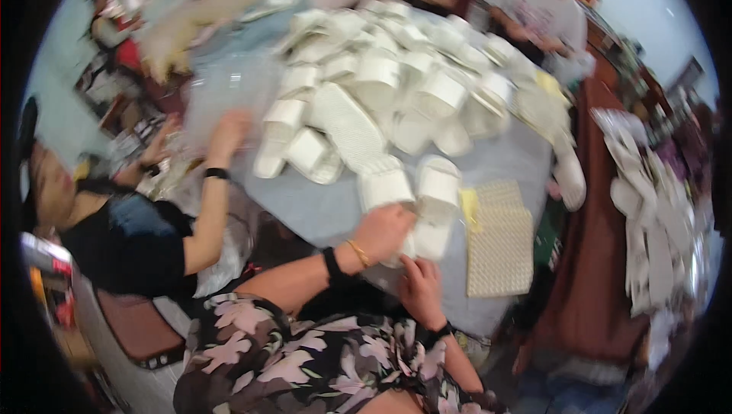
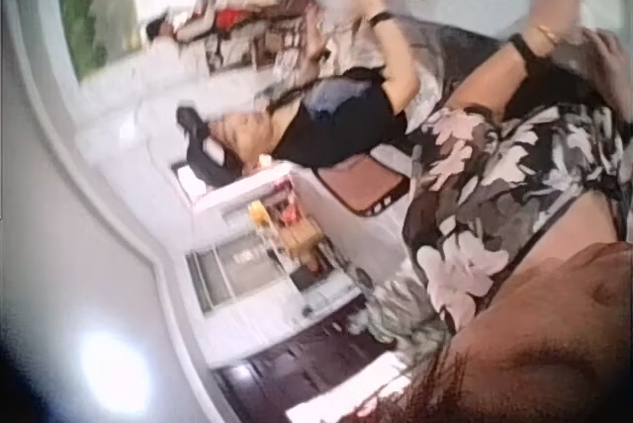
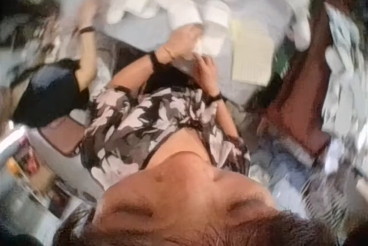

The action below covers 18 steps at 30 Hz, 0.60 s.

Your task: Applying size or branding stickers to the interior of white slippers in a workshop setting.

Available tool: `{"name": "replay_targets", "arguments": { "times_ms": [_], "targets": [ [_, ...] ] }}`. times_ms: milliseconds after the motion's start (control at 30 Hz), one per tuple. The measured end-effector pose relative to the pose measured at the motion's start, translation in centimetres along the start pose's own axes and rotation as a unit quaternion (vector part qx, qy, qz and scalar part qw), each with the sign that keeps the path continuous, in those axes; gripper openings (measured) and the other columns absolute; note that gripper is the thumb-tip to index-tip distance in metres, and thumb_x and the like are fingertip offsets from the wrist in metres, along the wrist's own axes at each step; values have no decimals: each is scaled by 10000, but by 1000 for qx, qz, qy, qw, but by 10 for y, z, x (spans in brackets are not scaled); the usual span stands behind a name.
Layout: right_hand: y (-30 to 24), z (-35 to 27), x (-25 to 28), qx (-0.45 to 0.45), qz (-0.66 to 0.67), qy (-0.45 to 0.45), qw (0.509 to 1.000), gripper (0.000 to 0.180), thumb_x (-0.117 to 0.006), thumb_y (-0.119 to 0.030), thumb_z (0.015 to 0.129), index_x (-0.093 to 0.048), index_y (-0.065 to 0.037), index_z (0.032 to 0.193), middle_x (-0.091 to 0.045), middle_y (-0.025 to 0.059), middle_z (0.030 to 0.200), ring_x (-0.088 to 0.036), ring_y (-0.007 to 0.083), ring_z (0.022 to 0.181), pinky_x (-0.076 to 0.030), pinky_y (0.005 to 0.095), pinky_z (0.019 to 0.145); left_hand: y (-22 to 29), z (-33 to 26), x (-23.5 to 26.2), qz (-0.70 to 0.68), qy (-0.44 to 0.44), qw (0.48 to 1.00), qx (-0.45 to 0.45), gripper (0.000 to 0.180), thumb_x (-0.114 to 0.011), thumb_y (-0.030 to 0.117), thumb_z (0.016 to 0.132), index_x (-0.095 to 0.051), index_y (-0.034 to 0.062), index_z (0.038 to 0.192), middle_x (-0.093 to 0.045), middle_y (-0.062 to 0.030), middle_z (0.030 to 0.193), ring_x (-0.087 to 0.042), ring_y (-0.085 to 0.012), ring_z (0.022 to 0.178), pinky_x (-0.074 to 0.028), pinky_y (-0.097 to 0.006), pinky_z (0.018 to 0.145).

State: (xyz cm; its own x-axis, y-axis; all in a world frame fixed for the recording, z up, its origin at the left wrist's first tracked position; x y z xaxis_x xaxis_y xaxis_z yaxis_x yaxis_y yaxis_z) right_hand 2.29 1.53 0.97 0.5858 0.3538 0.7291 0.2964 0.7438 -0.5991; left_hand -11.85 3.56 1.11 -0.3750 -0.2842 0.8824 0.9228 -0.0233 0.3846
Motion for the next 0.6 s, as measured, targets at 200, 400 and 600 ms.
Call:
{"name": "replay_targets", "arguments": {
  "times_ms": [200,400,600],
  "targets": [
    [6,-8,2,17,-10,-11,1000,505,-623,-30,735,-576,-43,1238,-564,166,1034,-525,370,964,-432,469,866,24,2,1,-9,78,996,39,454,-633,325,816,-614,93,1206,-560,-212,1160,-513,-365,1098,-415,-484,929],
    [0,-5,-2,42,-36,9,998,476,-617,-65,752,-548,-9,1220,-561,191,1046,-514,397,957,-416,499,845,18,20,-12,-8,-77,984,161,767,-642,496,832,-428,36,1407,-464,-232,1325,-374,-386,1294,-280,-514,1063],
    [15,-11,-7,21,-39,17,999,390,-589,-56,772,-563,1,1157,-584,200,1003,-526,399,938,-420,484,836,26,17,-12,-48,-30,990,133,812,-643,489,838,-386,-44,1393,-467,-239,1339,-364,-377,1328,-237,-501,1122]
  ]
}}
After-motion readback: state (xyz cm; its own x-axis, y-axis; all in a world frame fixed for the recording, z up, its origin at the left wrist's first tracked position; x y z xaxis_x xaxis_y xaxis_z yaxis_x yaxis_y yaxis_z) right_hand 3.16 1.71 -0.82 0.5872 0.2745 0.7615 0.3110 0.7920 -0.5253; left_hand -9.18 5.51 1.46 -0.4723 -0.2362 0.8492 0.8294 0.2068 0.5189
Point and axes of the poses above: each hand's wrist, its own z-axis towards the middle knuckle, its own x-axis out of the back of the hand, y = z × x, the point moved 8 cm from there along z, towards the middle knuckle
